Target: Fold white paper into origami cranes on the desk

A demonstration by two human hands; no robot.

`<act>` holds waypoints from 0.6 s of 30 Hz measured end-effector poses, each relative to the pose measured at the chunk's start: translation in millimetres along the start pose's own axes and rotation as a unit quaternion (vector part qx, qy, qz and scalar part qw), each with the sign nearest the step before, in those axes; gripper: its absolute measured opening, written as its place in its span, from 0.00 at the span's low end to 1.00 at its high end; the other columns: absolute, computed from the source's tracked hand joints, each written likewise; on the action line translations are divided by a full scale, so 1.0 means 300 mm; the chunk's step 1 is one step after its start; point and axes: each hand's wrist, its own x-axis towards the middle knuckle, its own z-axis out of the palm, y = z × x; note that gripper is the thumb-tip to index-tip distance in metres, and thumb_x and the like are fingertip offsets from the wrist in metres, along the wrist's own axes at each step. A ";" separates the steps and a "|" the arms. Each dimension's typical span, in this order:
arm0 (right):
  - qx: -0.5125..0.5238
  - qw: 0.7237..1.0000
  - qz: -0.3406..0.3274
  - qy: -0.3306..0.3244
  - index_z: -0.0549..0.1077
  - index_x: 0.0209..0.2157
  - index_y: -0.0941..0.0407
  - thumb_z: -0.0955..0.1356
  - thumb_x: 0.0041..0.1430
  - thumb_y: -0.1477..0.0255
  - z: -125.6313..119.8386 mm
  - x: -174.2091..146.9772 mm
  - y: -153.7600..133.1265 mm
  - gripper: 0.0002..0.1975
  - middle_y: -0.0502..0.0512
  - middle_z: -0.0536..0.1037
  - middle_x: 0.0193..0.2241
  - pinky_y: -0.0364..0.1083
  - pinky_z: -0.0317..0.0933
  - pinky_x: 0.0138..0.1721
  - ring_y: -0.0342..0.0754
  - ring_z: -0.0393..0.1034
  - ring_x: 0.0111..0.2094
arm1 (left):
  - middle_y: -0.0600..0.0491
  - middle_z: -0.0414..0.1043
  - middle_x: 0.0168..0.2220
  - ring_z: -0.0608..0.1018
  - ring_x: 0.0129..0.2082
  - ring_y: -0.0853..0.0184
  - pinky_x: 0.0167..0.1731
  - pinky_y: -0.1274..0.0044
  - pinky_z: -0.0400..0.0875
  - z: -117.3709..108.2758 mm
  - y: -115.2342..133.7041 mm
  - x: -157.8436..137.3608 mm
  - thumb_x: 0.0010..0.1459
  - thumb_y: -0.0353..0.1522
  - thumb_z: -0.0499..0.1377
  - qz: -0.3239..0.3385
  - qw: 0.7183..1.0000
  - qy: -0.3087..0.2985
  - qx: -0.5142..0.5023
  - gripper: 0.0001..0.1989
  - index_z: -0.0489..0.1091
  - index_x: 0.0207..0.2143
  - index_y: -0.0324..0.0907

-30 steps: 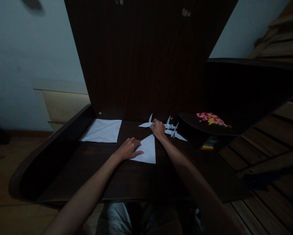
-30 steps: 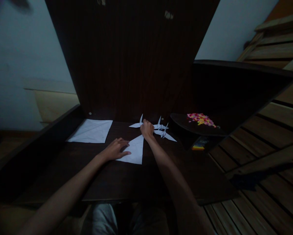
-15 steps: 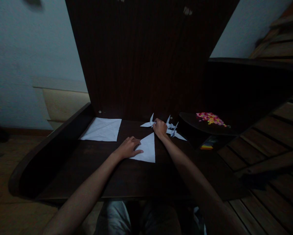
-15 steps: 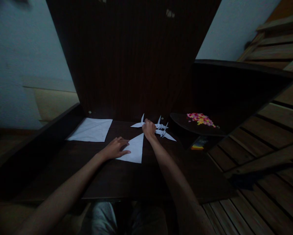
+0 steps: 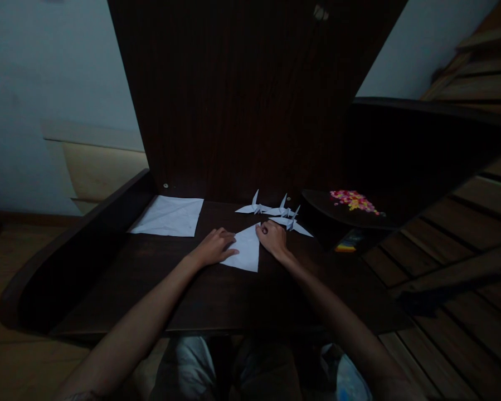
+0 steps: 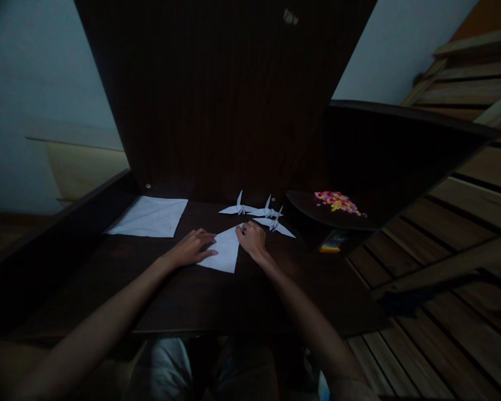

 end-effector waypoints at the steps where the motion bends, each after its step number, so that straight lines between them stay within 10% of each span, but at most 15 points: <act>1: 0.007 1.000 0.005 -0.008 0.72 0.23 0.57 0.63 0.59 0.65 -0.003 -0.022 0.006 0.15 0.52 0.74 0.26 0.42 0.53 0.29 0.44 0.67 0.28 | 0.47 0.71 0.52 0.69 0.50 0.57 0.49 0.65 0.64 -0.001 0.000 0.000 0.61 0.43 0.53 0.002 1.000 -0.001 0.002 0.18 0.72 0.45 0.41; 18: 0.230 0.970 0.052 0.051 0.76 0.26 0.57 0.63 0.49 0.73 0.028 -0.086 0.076 0.09 0.52 0.76 0.26 0.42 0.60 0.30 0.44 0.66 0.24 | 0.47 0.69 0.54 0.68 0.51 0.57 0.49 0.62 0.64 0.025 -0.021 0.005 0.65 0.39 0.47 -0.008 1.000 0.007 0.018 0.18 0.71 0.50 0.45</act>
